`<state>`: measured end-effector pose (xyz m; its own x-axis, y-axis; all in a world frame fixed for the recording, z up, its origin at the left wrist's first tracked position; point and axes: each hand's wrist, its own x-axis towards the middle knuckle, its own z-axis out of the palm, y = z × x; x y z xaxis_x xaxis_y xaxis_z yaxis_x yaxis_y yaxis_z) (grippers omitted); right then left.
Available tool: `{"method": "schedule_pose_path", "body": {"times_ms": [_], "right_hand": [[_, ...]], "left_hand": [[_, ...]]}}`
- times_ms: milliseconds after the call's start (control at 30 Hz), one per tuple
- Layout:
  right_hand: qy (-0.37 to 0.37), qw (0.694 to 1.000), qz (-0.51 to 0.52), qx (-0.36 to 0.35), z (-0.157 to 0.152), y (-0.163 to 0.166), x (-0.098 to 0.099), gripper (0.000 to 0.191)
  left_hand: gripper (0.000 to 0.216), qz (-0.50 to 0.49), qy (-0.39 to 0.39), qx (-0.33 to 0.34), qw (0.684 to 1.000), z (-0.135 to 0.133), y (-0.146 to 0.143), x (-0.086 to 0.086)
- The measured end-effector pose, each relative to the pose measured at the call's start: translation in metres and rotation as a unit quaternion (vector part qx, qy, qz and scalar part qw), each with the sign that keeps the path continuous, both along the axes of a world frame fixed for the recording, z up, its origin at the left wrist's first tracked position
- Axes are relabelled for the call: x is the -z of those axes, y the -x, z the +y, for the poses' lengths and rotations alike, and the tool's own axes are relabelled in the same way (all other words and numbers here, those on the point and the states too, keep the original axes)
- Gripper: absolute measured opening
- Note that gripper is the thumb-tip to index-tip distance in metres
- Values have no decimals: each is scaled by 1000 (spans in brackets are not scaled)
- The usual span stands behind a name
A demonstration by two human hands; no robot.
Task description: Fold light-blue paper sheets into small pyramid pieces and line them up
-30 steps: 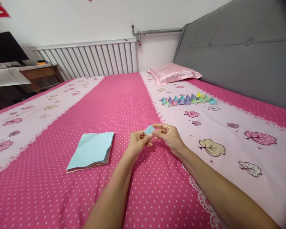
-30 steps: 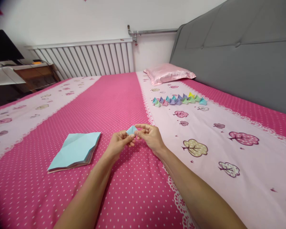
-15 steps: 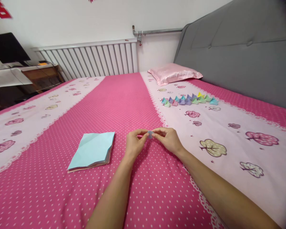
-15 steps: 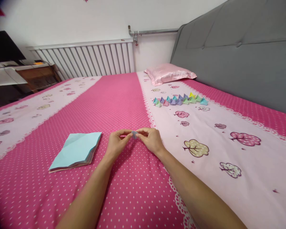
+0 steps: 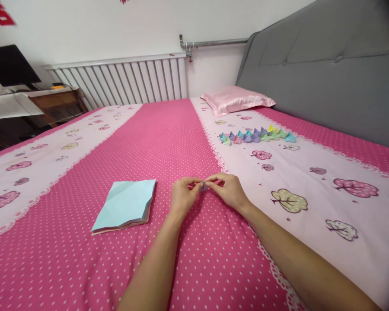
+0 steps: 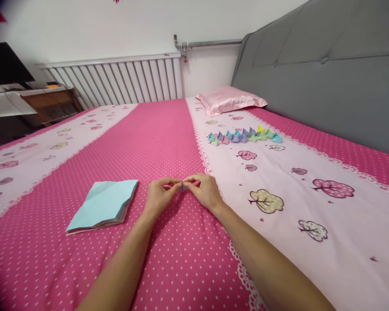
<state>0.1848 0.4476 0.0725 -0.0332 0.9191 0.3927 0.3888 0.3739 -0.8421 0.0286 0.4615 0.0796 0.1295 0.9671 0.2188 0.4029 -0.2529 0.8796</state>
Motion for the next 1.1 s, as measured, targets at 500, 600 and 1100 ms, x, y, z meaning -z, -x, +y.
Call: {"method": "schedule_pose_path", "body": {"times_ms": [500, 600, 1100], "right_hand": [[13, 1000, -12, 12, 0, 1, 3, 12], [19, 1000, -2, 9, 1, 1, 2, 12], [69, 996, 43, 23, 5, 0, 11, 12]], "left_hand": [[11, 11, -25, -4, 1000, -2, -1, -4], [11, 1, -12, -1, 1000, -3, -1, -5], [14, 49, 14, -77, 996, 0, 2, -1]]}}
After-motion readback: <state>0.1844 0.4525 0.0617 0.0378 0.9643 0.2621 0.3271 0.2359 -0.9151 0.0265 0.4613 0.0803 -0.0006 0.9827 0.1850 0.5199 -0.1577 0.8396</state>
